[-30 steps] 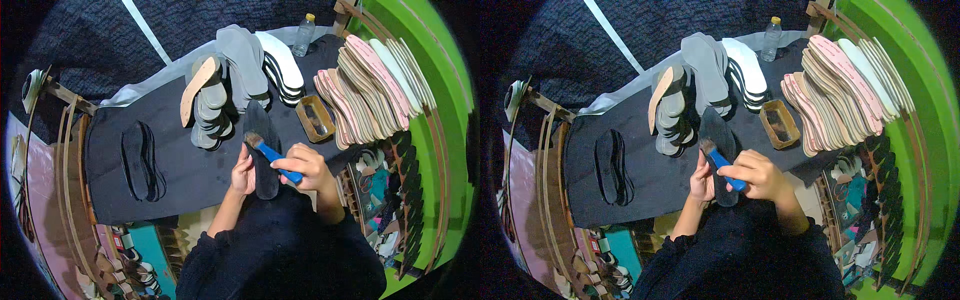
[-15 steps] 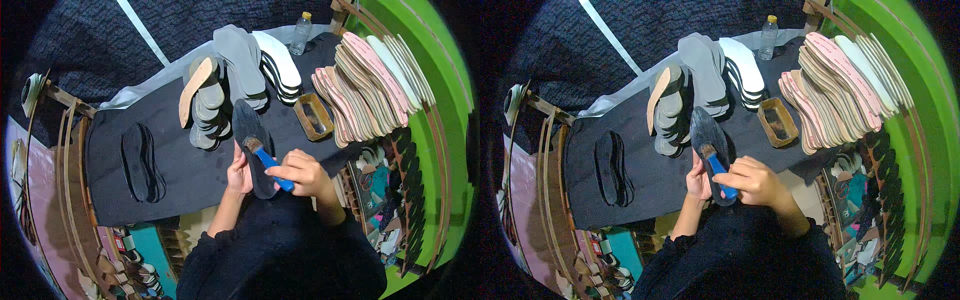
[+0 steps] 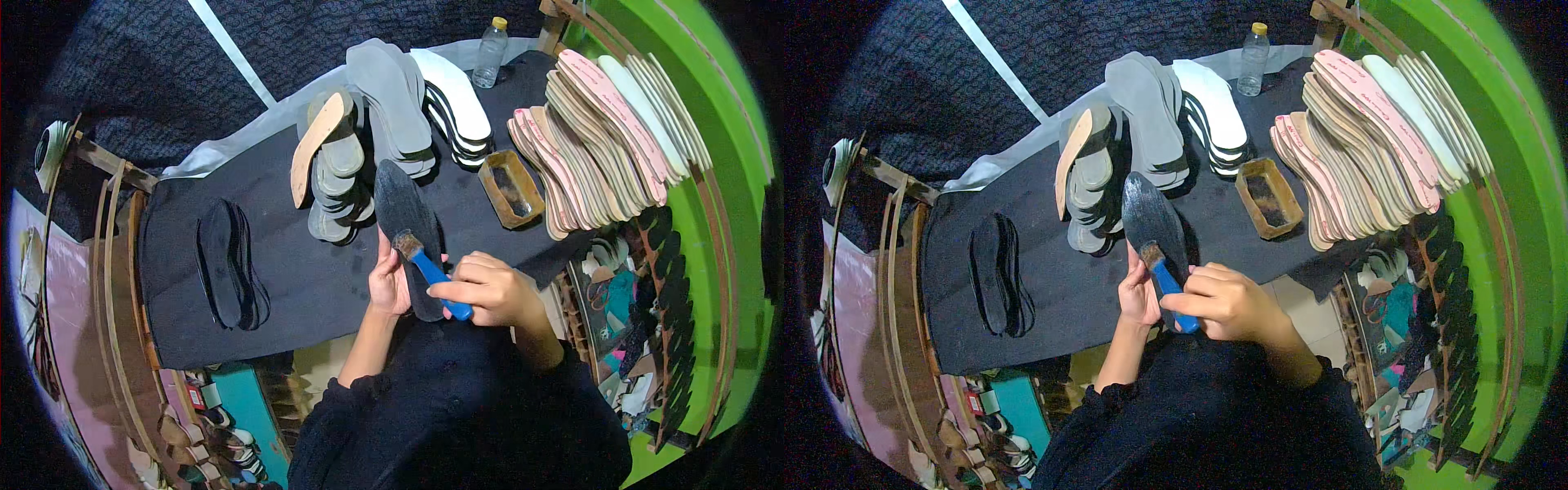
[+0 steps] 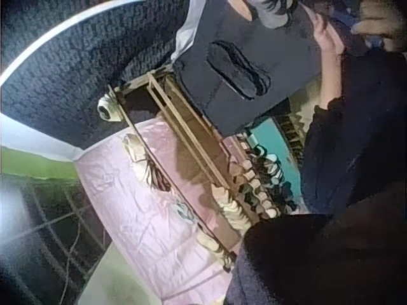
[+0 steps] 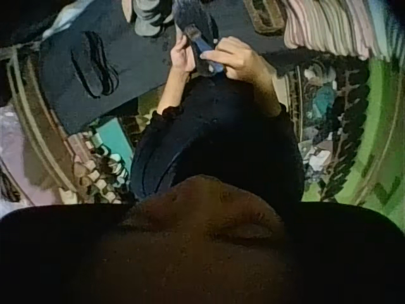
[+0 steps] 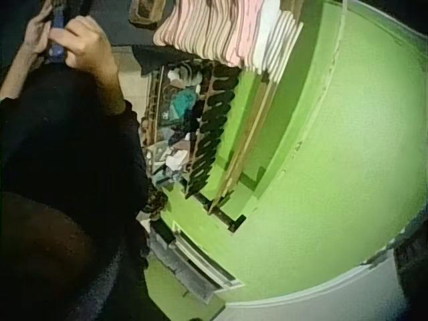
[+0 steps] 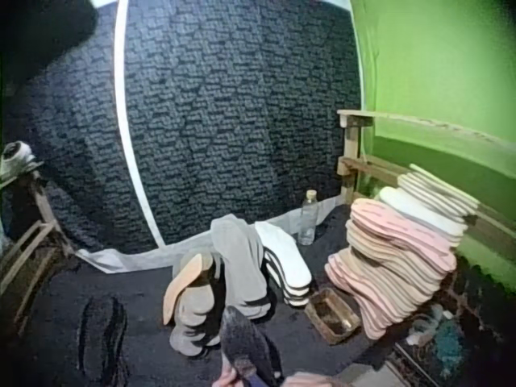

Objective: The person applies adhesive to shoe insoles using a brush and places the coated insoles onto a wooden rack.

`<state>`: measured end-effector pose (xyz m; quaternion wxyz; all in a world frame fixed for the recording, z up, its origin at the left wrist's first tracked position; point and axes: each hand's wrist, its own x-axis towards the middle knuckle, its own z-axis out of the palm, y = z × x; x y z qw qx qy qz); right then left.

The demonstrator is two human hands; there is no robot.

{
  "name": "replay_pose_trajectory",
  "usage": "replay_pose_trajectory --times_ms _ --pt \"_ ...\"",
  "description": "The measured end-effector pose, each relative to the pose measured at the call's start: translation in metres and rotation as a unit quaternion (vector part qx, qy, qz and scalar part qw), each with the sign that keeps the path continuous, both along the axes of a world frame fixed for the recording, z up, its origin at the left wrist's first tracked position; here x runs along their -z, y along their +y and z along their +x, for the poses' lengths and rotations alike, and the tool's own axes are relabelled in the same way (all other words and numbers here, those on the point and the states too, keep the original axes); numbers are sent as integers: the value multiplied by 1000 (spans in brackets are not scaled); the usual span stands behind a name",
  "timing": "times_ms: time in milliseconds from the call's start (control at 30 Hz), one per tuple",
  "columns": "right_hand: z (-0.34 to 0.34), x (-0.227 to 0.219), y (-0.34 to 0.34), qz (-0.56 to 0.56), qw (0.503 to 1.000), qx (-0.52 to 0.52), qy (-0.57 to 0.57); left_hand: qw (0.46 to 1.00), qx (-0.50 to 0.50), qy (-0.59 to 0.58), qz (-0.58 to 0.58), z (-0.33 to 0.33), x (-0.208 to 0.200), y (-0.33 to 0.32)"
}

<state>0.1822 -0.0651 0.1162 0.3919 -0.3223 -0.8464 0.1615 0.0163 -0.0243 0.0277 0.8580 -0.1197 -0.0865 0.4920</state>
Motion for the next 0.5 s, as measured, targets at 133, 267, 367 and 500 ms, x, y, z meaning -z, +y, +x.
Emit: replay_pose_trajectory --times_ms 133,267,367,500 --pt "0 -2 -3 -20 999 -44 -16 991 -10 115 71 -4 12 2" --pt "2 -17 -4 -48 997 -60 -7 993 -4 96 70 -5 12 3" --pt "0 -10 1 -31 999 -30 -4 995 -6 80 65 -3 11 2" --pt "-2 -4 0 -23 999 -37 8 993 -19 90 77 -2 11 2"
